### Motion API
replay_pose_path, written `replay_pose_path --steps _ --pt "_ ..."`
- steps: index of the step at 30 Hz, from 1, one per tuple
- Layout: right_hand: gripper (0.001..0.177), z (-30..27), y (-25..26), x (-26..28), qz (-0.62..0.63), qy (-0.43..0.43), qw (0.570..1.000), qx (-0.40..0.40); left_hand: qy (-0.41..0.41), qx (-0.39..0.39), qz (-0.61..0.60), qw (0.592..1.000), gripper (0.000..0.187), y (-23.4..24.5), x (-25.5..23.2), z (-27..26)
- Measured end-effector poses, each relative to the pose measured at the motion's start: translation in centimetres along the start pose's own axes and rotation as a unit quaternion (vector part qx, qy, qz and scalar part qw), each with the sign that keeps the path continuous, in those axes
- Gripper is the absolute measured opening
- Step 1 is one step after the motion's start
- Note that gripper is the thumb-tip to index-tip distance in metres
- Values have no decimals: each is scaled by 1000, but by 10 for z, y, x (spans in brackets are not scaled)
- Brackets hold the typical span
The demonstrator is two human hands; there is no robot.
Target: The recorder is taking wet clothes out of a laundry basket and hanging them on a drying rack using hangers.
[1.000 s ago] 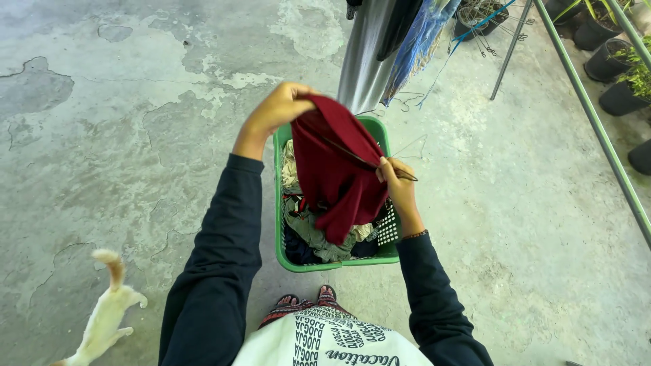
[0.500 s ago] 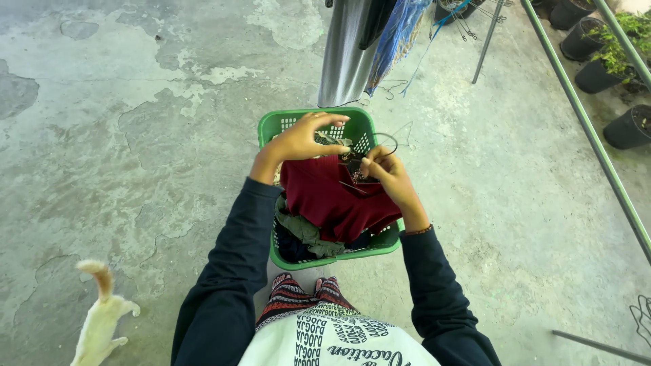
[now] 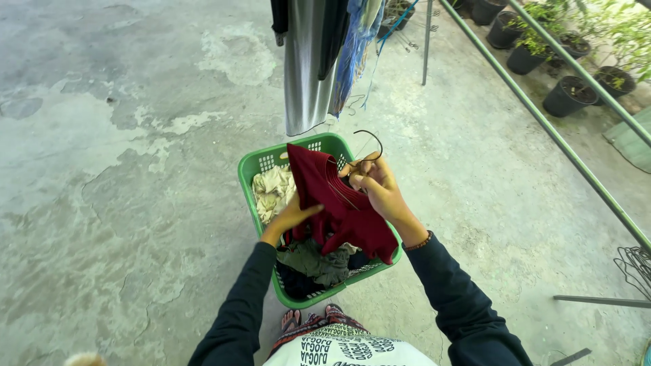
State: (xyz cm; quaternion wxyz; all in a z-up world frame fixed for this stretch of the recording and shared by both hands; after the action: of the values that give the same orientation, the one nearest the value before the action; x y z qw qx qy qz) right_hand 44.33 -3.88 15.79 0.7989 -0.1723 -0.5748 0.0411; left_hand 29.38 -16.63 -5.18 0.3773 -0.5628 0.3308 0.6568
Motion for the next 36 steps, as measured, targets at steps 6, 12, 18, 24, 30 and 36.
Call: replay_pose_path --steps 6,12,18,24,30,36 --pt "23 -10 -4 22 -60 48 995 -71 -46 41 77 995 139 -75 60 -9" --pt "32 -50 29 39 -37 99 980 -168 105 178 153 966 127 -124 92 -34" --pt "27 -102 71 98 -158 192 932 -263 85 355 186 912 83 -162 111 -56" --pt "24 -147 82 176 -291 212 862 -357 182 396 -124 891 48 -241 117 -42" --pt "22 -170 132 255 -366 264 810 -373 100 301 -253 914 71 -315 47 34" --pt "22 -184 191 332 -390 319 780 -371 112 328 -457 819 79 -376 -48 100"
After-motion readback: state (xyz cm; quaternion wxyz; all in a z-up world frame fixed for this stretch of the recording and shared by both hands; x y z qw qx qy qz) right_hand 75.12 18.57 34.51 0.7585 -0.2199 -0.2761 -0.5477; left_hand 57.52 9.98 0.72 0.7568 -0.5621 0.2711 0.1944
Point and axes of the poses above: each hand's wrist, its own z-axis towards the middle knuckle, its own y-axis out of the back of the hand, x = y × z, the point moved 6 cm from there along z, towards the middle knuckle, and after that the axes turned 3 degrees about -y, right-handed, at the moved point
